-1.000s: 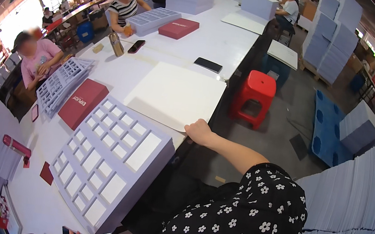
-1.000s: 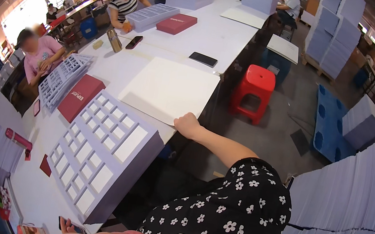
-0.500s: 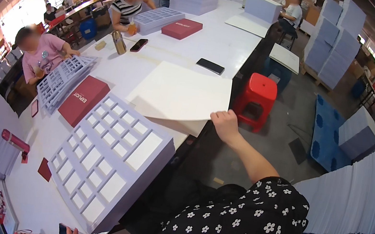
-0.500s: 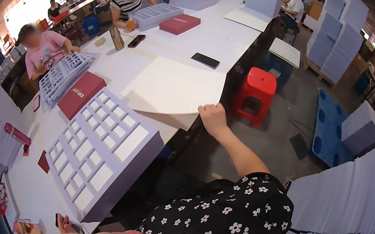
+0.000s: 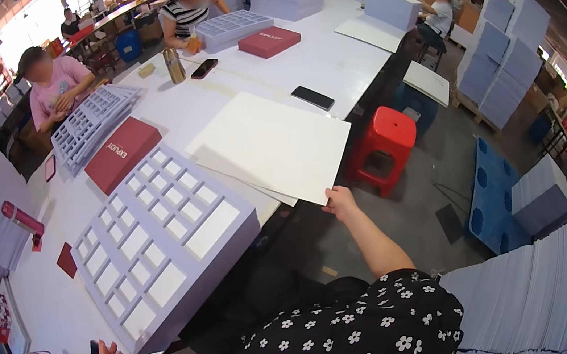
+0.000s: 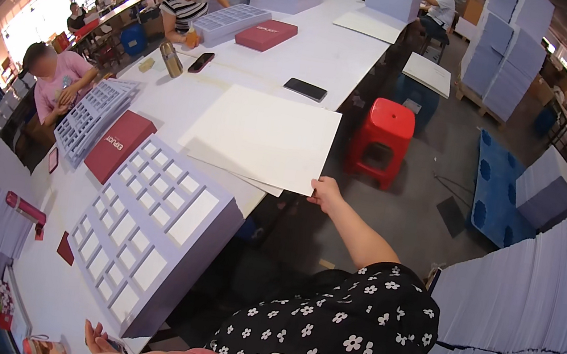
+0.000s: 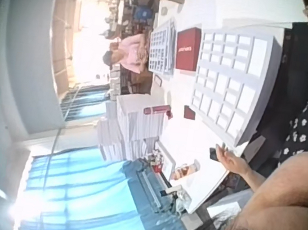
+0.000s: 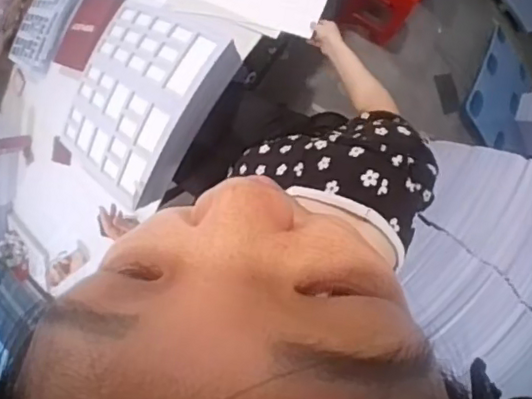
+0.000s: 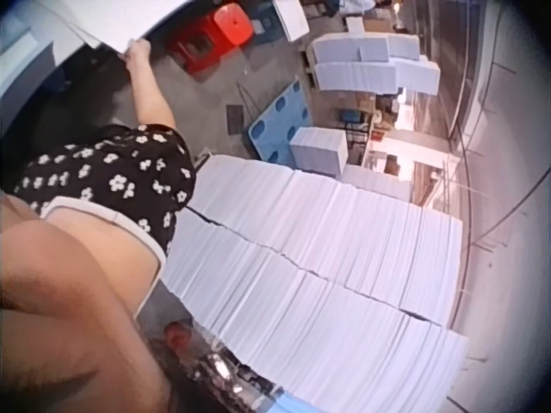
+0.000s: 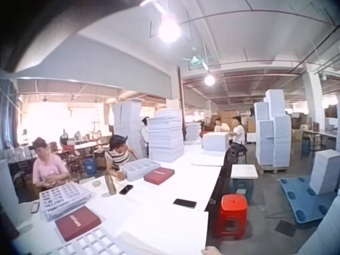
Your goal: The person assembles white cardboard boxes by folding the flaps and tucking them into the sides. They repeatedly pick up a flat sheet, fold it into a box shape, and place it on the table. The task is performed by hand without tools.
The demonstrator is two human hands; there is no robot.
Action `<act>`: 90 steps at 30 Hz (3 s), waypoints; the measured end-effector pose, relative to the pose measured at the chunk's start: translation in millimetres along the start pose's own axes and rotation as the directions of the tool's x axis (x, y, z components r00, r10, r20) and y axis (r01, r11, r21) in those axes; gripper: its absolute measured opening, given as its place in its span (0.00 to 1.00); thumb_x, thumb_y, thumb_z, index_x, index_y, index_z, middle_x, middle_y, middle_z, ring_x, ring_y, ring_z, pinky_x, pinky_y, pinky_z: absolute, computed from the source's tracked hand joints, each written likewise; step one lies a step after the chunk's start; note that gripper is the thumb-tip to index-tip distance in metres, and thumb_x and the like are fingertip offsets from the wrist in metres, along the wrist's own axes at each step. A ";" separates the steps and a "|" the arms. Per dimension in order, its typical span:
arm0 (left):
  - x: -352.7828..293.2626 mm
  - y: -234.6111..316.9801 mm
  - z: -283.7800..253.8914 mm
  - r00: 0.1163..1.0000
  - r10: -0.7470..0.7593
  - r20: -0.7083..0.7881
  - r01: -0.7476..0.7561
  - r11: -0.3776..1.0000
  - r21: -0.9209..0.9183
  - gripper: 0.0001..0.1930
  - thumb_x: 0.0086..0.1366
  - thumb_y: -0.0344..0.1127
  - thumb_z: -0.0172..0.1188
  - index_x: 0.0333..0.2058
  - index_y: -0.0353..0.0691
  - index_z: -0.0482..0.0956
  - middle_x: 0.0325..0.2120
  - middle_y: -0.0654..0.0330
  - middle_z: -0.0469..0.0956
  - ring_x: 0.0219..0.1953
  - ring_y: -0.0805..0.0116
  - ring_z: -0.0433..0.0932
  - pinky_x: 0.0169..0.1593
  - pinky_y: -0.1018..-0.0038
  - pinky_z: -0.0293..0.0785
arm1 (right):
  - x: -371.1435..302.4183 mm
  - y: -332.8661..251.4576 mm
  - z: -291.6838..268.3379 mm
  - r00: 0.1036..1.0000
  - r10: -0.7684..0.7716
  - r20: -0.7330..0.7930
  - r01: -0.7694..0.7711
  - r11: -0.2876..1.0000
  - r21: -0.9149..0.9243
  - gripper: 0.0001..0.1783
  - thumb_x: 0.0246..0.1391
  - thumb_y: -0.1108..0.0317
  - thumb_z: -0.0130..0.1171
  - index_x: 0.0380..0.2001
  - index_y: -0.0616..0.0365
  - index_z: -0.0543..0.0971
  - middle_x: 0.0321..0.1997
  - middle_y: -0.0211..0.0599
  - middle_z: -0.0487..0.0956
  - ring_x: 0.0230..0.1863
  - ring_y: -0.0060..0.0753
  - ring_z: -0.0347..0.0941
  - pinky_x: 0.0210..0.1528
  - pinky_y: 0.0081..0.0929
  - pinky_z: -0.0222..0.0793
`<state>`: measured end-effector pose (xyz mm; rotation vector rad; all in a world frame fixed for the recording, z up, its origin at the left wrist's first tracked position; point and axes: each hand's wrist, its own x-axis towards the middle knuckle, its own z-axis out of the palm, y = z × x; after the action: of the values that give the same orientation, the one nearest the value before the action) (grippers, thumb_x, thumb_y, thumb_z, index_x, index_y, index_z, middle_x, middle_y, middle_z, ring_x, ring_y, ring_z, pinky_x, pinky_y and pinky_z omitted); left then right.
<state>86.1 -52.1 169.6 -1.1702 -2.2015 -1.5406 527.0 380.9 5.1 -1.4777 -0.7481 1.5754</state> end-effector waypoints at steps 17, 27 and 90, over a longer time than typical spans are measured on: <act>13.4 8.3 -1.0 0.966 -0.237 0.106 0.255 0.793 -0.553 0.25 0.77 0.45 0.43 0.59 0.28 0.67 0.52 0.44 0.75 0.48 0.58 0.78 0.52 0.66 0.71 | -56.7 -120.4 111.4 0.850 -0.279 0.447 0.054 0.890 0.453 0.04 0.59 0.74 0.56 0.38 0.57 0.74 0.30 0.32 0.75 0.23 0.19 0.67 0.32 0.21 0.69; 72.6 40.6 -10.5 0.894 -0.241 0.377 0.440 0.311 -0.843 0.39 0.74 0.63 0.30 0.65 0.30 0.59 0.60 0.36 0.65 0.60 0.44 0.70 0.55 0.58 0.74 | -95.0 -124.6 171.3 0.425 -0.473 0.771 0.095 0.871 0.482 0.16 0.60 0.59 0.60 0.48 0.55 0.75 0.38 0.35 0.78 0.32 0.29 0.74 0.29 0.27 0.71; 76.6 21.9 5.8 0.799 -0.494 0.343 0.489 0.201 -0.849 0.25 0.73 0.45 0.49 0.61 0.36 0.65 0.54 0.49 0.72 0.51 0.59 0.76 0.49 0.64 0.76 | -97.4 -177.7 221.8 0.639 -0.204 0.741 0.053 0.974 0.222 0.08 0.55 0.73 0.59 0.39 0.58 0.77 0.28 0.26 0.77 0.25 0.17 0.73 0.38 0.31 0.77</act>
<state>52.3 -7.0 226.2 -0.4999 -1.6468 -3.3320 335.3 406.6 235.0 -0.5416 -1.1092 2.0970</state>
